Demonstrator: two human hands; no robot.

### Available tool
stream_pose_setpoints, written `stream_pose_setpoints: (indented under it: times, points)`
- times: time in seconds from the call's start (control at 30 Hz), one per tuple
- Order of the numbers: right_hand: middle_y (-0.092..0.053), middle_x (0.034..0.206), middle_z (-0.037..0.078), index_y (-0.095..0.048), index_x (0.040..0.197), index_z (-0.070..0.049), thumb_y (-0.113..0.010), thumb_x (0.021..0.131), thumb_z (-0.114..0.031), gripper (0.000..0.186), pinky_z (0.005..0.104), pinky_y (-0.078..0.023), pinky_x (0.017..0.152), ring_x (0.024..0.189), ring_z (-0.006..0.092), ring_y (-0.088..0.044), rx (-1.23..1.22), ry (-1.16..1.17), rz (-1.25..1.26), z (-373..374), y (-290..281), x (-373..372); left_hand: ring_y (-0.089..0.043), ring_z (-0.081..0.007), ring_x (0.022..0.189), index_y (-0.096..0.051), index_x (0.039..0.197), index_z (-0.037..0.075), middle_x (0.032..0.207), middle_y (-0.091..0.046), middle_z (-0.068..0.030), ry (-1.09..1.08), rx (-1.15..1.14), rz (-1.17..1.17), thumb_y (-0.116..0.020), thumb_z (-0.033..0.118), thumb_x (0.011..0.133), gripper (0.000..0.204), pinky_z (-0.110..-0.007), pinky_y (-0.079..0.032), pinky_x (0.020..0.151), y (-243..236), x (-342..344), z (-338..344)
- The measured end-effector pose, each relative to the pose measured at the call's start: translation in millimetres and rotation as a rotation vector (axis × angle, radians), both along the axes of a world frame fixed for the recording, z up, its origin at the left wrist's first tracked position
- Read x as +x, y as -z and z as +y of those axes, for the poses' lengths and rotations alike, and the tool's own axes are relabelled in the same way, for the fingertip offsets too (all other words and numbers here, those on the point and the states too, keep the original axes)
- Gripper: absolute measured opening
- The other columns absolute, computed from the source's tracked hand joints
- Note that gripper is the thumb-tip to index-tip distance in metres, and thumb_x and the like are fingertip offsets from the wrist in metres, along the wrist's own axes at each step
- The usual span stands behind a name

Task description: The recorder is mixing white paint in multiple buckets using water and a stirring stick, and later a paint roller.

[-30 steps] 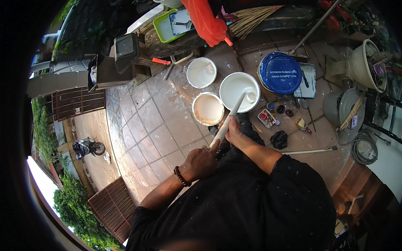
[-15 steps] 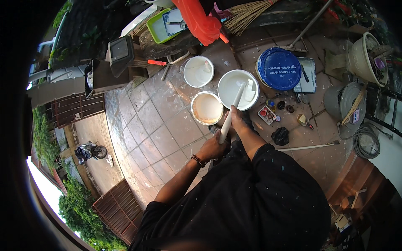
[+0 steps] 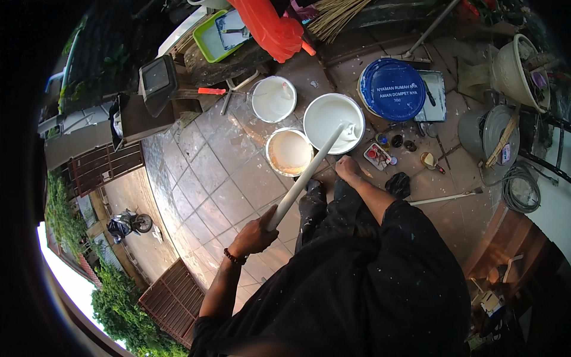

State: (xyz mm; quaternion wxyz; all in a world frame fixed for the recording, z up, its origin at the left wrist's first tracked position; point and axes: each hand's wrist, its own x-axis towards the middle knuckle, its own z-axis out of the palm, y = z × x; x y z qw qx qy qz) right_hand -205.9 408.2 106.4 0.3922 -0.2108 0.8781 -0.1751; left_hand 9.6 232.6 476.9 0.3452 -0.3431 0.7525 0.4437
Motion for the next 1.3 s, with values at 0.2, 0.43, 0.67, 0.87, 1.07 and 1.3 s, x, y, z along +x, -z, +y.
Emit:
stream_pose_setpoints:
  times: [0.2,0.43,0.67,0.87,1.07,1.3]
  points:
    - [-0.071,0.098,0.016,-0.072,0.092,-0.012,-0.056,0.087,-0.027,0.022,0.0483,-0.055,0.078,0.093,0.0366,-0.069,0.275,0.142,0.108,-12.5,42.6,-68.0,-0.064,-0.0469,0.083,-0.029,0.151,0.007,0.087,-0.066,-0.0287,-0.091,0.054,-0.080,-0.063,0.018,0.084,0.076,-0.051,-0.050,0.073,2.2,25.6,6.6]
    - [-0.071,0.107,0.014,-0.073,0.100,-0.016,-0.064,0.080,-0.020,0.023,0.0467,-0.055,0.085,0.103,0.0365,-0.067,0.278,0.166,0.058,-49.6,121.8,-107.2,-0.064,-0.0487,0.085,-0.026,0.154,0.012,0.092,-0.066,-0.0290,-0.194,0.124,-0.073,-0.063,0.013,0.086,0.078,-0.051,-0.051,0.073,-6.5,28.1,1.7]
    - [-0.071,0.109,0.018,-0.073,0.099,-0.010,-0.064,0.084,-0.021,0.022,0.0448,-0.056,0.086,0.102,0.0369,-0.068,0.395,0.142,0.030,-74.6,160.3,-95.2,-0.063,-0.0497,0.090,-0.022,0.156,0.013,0.103,-0.066,-0.0299,-0.269,0.196,-0.141,-0.061,0.012,0.086,0.079,-0.051,-0.051,0.077,-15.2,10.2,-14.3]
    - [-0.071,0.108,0.019,-0.074,0.099,-0.008,-0.069,0.083,-0.021,0.021,0.0446,-0.056,0.083,0.102,0.0359,-0.069,0.435,0.206,-0.005,-78.7,158.3,-92.6,-0.065,-0.0452,0.096,-0.027,0.155,0.013,0.108,-0.065,-0.0281,-0.326,0.253,-0.244,-0.065,0.012,0.086,0.078,-0.047,-0.052,0.082,-19.7,4.5,-24.0]
    - [-0.072,0.101,0.021,-0.074,0.095,-0.005,-0.066,0.081,-0.020,0.022,0.0461,-0.056,0.084,0.097,0.0382,-0.070,0.403,0.119,0.007,-74.7,171.5,-92.7,-0.066,-0.0426,0.100,-0.025,0.156,0.015,0.110,-0.066,-0.0261,-0.353,0.313,-0.297,-0.064,0.011,0.085,0.082,-0.043,-0.052,0.086,-26.2,-8.4,-38.4]
    - [-0.071,0.104,0.022,-0.072,0.099,-0.004,-0.065,0.084,-0.025,0.027,0.0467,-0.055,0.085,0.099,0.0381,-0.069,0.371,-0.004,0.050,-89.7,160.2,-85.6,-0.064,-0.0409,0.107,-0.026,0.156,0.015,0.122,-0.062,-0.0265,-0.572,0.410,-0.305,-0.060,0.010,0.085,0.079,-0.041,-0.050,0.091,-25.2,14.6,-26.3]
